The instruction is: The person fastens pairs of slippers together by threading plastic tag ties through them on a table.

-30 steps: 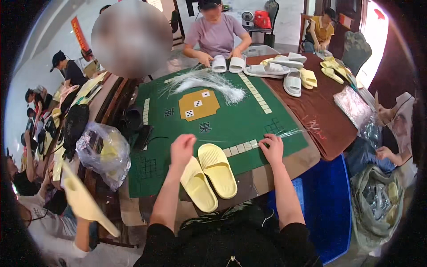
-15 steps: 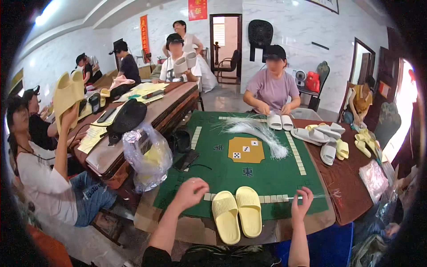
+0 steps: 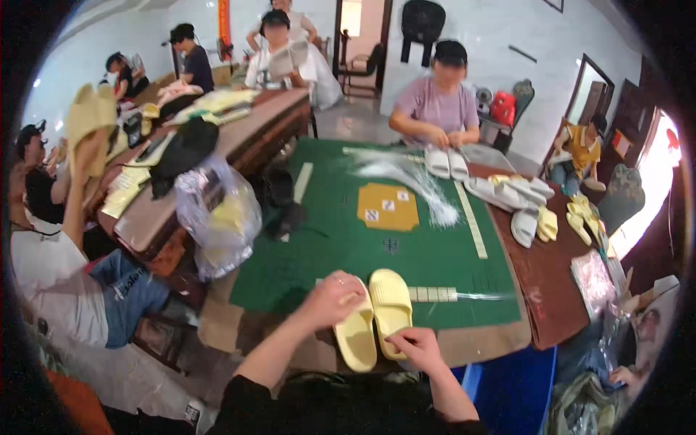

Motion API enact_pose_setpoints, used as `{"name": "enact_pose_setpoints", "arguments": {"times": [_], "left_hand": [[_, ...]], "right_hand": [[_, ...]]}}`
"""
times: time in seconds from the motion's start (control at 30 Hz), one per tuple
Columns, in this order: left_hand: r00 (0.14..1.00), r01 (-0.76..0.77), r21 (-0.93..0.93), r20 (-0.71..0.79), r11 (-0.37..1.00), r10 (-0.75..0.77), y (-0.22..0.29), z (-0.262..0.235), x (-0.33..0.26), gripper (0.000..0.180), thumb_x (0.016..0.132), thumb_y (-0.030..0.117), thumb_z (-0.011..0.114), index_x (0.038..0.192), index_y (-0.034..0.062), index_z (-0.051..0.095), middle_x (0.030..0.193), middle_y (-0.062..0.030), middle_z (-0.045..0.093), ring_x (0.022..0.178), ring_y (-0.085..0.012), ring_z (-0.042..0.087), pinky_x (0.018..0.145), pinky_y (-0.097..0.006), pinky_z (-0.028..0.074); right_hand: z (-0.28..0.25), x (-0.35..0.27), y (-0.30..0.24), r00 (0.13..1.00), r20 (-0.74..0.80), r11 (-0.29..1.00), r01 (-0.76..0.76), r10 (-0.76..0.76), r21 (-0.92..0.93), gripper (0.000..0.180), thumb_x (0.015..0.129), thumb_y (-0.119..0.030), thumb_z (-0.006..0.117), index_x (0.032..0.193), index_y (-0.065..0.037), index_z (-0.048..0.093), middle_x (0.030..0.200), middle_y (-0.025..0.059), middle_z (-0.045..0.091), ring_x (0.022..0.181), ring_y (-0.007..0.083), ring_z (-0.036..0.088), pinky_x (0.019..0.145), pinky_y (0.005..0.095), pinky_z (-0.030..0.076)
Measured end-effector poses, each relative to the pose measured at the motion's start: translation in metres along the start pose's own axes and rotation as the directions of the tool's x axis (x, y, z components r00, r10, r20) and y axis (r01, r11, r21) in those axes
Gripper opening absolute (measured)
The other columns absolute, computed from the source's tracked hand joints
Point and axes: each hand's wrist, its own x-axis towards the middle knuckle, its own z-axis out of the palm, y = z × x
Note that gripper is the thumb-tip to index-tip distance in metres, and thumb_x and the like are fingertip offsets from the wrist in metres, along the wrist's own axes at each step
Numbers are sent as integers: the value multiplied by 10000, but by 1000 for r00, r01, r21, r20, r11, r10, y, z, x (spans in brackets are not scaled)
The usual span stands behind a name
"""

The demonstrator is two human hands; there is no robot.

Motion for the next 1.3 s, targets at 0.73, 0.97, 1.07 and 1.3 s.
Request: {"name": "enact_pose_setpoints", "arguments": {"times": [0.73,0.97,1.07,1.3], "left_hand": [[788,410,526,206,745,-579,-71,45,8,421,892,383,483,809,36,706,846,-188,668,826,-376,620,788,-449,495],[669,684,236,175,691,-722,-81,53,25,383,735,453,683,934,129,735,906,-112,702,858,-281,672,782,-371,521],[703,667,190,162,721,-693,-84,62,31,366,723,444,696,904,129,743,870,-111,704,829,-282,674,750,-370,525],[729,682,30,-117,731,-675,-94,96,25,216,775,303,660,825,98,709,821,-93,693,791,-281,662,692,-384,515]], "right_hand": [[82,52,35,940,-223,788,70,-257,-612,279,837,-290,588,667,-78,650,599,141,613,558,328,613,519,419,483],[95,74,39,894,-280,734,75,-349,-675,261,846,-258,593,655,-82,623,567,137,599,510,311,604,486,419,474],[94,76,39,873,-306,732,80,-379,-676,254,842,-259,602,663,-85,644,562,144,597,507,317,602,487,425,469],[83,69,38,919,-295,859,83,-262,-506,275,847,-303,579,703,-77,638,605,142,603,552,336,599,511,421,476]]}}
